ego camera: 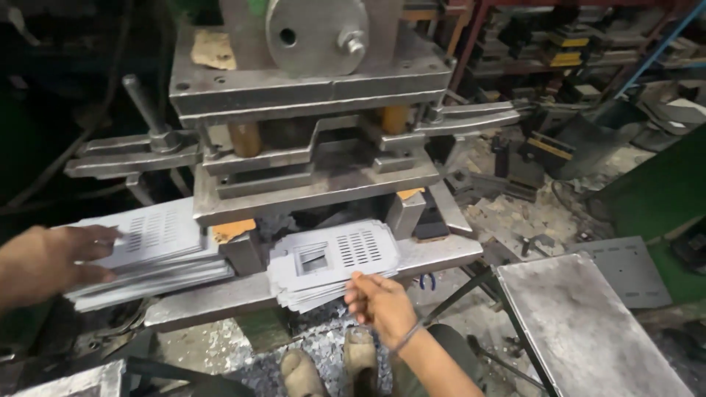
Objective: Placing metal sheets into a press machine to be stamped and then removing them to a stack.
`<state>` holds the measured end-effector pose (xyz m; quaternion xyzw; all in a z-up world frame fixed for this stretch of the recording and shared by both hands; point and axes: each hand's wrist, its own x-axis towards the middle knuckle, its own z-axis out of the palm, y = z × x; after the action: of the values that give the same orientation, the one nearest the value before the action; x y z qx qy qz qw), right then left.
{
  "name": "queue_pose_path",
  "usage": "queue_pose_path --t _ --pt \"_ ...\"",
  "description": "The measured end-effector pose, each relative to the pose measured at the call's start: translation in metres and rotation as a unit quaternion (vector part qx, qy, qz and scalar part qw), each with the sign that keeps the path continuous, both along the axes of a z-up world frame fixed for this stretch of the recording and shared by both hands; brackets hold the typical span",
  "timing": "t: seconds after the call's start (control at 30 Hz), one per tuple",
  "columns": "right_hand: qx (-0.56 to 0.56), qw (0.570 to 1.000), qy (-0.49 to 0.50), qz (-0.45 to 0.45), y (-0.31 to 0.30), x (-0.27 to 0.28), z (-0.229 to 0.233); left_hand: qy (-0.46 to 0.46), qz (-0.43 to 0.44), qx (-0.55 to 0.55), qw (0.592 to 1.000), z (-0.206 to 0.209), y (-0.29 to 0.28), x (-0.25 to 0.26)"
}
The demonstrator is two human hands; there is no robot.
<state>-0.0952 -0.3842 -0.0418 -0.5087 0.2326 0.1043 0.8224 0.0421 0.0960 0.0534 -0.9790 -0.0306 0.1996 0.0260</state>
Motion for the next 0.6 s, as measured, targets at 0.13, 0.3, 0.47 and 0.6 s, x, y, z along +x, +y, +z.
queue_pose_path --t 0.13,0.3,0.47,0.6 --pt "-0.079 0.996 0.019 0.03 -0.006 -0.008 0.018 0.012 -0.261 0.197 0.945 -0.001 0.026 0.024" --pt "-0.069 0.994 0.035 0.074 0.002 -0.023 0.005 -0.005 0.079 -0.473 0.878 0.01 0.055 0.009" --pt "-0.045 0.973 -0.081 0.21 0.055 -0.067 0.046 0.081 -0.097 -0.463 0.877 0.1 -0.066 -0.063" --pt "0.282 0.9 -0.285 0.173 0.101 -0.084 0.053 0.105 -0.084 -0.101 0.986 0.15 -0.177 -0.133"
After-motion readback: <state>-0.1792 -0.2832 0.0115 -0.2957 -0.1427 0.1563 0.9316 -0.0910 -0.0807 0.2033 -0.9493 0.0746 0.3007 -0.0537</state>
